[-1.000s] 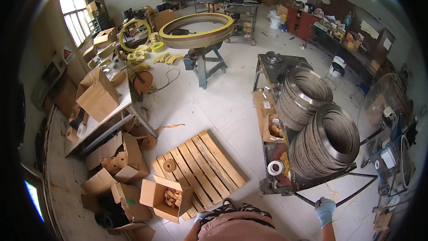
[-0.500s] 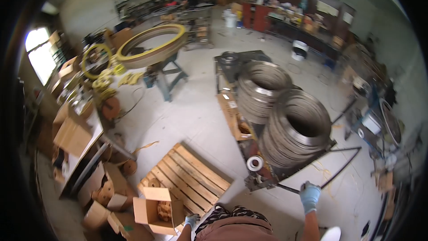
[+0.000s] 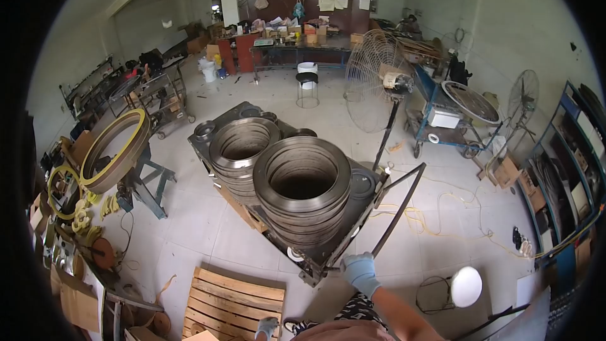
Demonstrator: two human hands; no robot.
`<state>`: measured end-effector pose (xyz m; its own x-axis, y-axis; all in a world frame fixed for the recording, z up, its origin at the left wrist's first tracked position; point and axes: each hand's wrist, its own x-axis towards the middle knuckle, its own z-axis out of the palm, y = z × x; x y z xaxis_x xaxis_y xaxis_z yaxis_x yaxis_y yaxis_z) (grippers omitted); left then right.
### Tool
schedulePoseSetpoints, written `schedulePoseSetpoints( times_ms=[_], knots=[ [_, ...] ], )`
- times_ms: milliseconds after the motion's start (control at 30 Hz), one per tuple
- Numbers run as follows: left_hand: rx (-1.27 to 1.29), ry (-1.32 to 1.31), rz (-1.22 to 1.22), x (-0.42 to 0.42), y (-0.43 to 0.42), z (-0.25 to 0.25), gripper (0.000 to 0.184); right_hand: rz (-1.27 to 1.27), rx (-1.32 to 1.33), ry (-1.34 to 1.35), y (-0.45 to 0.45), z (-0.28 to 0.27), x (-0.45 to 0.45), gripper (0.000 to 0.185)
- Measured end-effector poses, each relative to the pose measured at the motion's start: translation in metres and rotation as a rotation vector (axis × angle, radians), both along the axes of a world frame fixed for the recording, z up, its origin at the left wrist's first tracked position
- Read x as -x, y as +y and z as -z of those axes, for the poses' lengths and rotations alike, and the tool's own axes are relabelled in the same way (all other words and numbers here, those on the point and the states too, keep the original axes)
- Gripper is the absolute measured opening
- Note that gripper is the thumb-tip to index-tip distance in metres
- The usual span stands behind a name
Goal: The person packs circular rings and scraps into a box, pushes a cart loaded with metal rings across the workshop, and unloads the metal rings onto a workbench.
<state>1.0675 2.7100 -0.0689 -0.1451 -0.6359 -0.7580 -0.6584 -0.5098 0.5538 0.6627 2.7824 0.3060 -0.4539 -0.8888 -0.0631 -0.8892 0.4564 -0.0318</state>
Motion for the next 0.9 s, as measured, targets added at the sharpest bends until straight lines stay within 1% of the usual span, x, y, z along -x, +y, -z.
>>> schedulePoseSetpoints(
  times_ms=[33,67,100,133,167,200,233,267,300,333,367,400,433,500,533,567,633,700,733,800,833,867,900],
  knots=[
    [0.045,0.087,0.057,0.022,-0.008,-0.013,0.035,-0.013,0.009,-0.006,0.003,-0.006,0.003,0.021],
    [0.089,0.177,0.110,0.044,-0.015,-0.028,0.040,-0.143,-0.056,-0.040,0.006,-0.009,0.009,0.021],
    [0.010,0.486,-0.038,0.078,-0.018,-0.058,0.046,-0.276,-0.120,-0.072,0.010,-0.010,0.019,0.023],
    [-0.063,0.798,-0.184,0.121,-0.014,-0.106,0.054,-0.296,-0.107,-0.076,0.015,-0.010,0.033,0.023],
    [0.072,0.683,0.046,0.168,-0.006,-0.189,0.076,-0.514,0.053,-0.174,0.021,-0.011,0.051,0.022],
    [0.356,0.791,0.139,0.206,0.007,-0.206,0.078,-0.727,0.215,-0.276,0.026,-0.010,0.070,0.024],
    [0.371,0.779,0.125,0.241,0.017,-0.249,0.078,-0.747,0.223,-0.282,0.028,-0.013,0.094,0.024],
    [0.597,0.699,0.338,0.274,0.028,-0.309,0.077,-0.885,0.208,-0.234,0.028,-0.020,0.120,0.026],
    [0.820,0.597,0.554,0.303,0.037,-0.341,0.076,-1.023,0.198,-0.179,0.024,-0.027,0.147,0.029],
    [0.926,0.504,0.622,0.330,0.045,-0.344,0.070,-1.016,0.091,-0.106,0.019,-0.029,0.174,0.030],
    [1.028,0.405,0.691,0.352,0.051,-0.347,0.064,-1.038,0.108,-0.105,0.010,-0.021,0.201,0.030],
    [0.963,0.419,0.545,0.358,0.050,-0.268,0.041,-0.872,-0.003,-0.073,-0.001,-0.008,0.226,0.028],
    [1.104,0.397,0.274,0.364,0.068,-0.277,0.018,-0.704,-0.120,-0.046,0.000,-0.002,0.244,0.027],
    [0.849,0.662,-0.279,0.375,0.082,-0.234,0.020,-0.726,-0.119,-0.068,0.006,-0.019,0.256,0.025],
    [0.939,0.550,-0.306,0.380,0.083,-0.236,0.016,-0.726,-0.117,-0.085,0.008,-0.026,0.257,0.023],
    [1.020,0.428,-0.335,0.383,0.086,-0.240,0.012,-0.768,-0.001,-0.116,0.007,-0.013,0.261,0.023],
    [1.001,0.515,-0.470,0.384,0.089,-0.233,0.006,-0.834,0.099,-0.181,0.014,-0.007,0.267,0.024],
    [0.988,0.443,-0.439,0.395,0.100,-0.267,0.005,-0.821,0.110,-0.159,0.015,0.001,0.268,0.023],
    [1.064,0.379,-0.354,0.394,0.098,-0.269,0.008,-0.850,0.138,-0.153,0.021,0.000,0.270,0.023],
    [1.098,0.393,-0.349,0.397,0.103,-0.266,0.008,-0.871,0.180,-0.144,0.025,-0.002,0.278,0.023],
    [1.103,0.411,-0.354,0.399,0.109,-0.265,0.009,-0.888,0.159,-0.146,0.032,-0.009,0.281,0.023],
    [1.087,0.350,-0.333,0.400,0.114,-0.264,0.009,-0.906,0.133,-0.149,0.039,-0.011,0.283,0.024],
    [1.079,0.349,-0.341,0.401,0.122,-0.261,0.009,-0.911,0.124,-0.149,0.044,-0.008,0.285,0.024]
  ],
)
